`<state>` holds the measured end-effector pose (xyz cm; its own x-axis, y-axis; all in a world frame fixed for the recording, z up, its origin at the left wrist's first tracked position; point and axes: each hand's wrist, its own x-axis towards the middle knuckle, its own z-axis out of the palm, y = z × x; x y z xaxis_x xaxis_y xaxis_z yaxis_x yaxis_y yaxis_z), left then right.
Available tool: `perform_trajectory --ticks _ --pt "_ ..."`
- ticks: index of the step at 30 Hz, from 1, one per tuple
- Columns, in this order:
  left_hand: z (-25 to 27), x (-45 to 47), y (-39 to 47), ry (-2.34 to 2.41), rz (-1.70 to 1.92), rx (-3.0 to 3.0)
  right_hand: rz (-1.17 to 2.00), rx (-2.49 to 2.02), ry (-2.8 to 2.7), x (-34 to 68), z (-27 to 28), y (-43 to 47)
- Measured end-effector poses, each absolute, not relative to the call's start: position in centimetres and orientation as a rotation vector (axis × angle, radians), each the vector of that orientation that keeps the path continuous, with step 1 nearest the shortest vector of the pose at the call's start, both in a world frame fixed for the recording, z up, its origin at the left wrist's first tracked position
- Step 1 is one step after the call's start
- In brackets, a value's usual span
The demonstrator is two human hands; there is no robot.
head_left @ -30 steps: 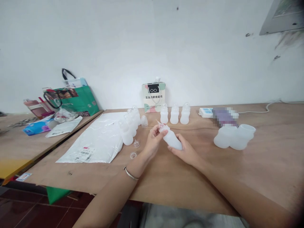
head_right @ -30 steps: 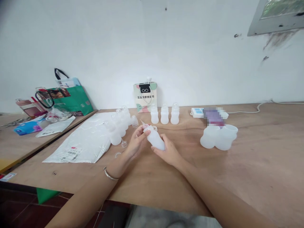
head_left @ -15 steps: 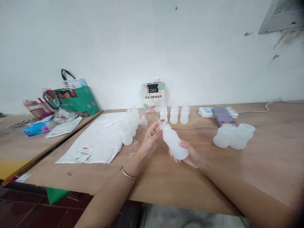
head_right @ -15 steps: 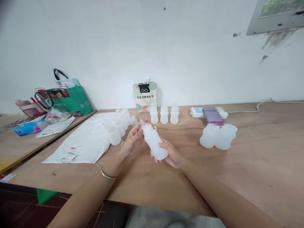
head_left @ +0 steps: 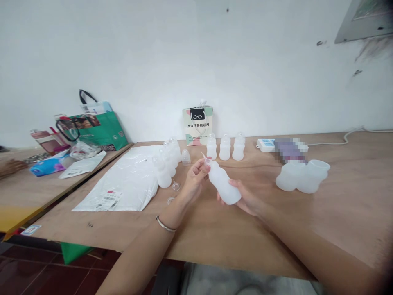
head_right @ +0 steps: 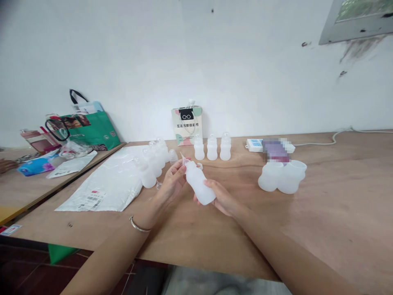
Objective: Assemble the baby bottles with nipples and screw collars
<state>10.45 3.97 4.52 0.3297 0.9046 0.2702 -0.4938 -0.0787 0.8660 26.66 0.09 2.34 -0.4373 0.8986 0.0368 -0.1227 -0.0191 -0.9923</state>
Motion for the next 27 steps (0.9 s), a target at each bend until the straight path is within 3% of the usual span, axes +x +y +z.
perform_trajectory --ticks 3,5,10,13,16,22,27 --pt "4.4 10.6 4.0 0.524 1.261 1.152 1.163 -1.043 -1.485 26.5 2.2 0.5" --pt "4.4 10.7 3.9 0.529 1.248 1.163 1.086 -1.073 -1.549 26.4 2.2 0.5" --pt "5.3 10.5 2.9 0.431 1.137 1.171 1.698 -0.820 -1.393 26.4 2.6 -0.4" --pt "5.6 10.5 2.6 0.387 1.077 1.177 1.856 -0.649 -1.304 26.2 2.6 -0.7" --pt "5.4 10.6 2.8 0.404 1.119 1.172 1.840 -0.628 -1.284 26.0 2.7 -0.6" --pt "4.5 10.9 3.5 0.477 1.239 1.118 1.316 -0.986 -1.420 26.0 2.8 -0.2" --pt "4.9 10.7 3.1 0.403 1.134 1.174 1.668 -0.817 -1.349 26.2 2.6 -0.3"
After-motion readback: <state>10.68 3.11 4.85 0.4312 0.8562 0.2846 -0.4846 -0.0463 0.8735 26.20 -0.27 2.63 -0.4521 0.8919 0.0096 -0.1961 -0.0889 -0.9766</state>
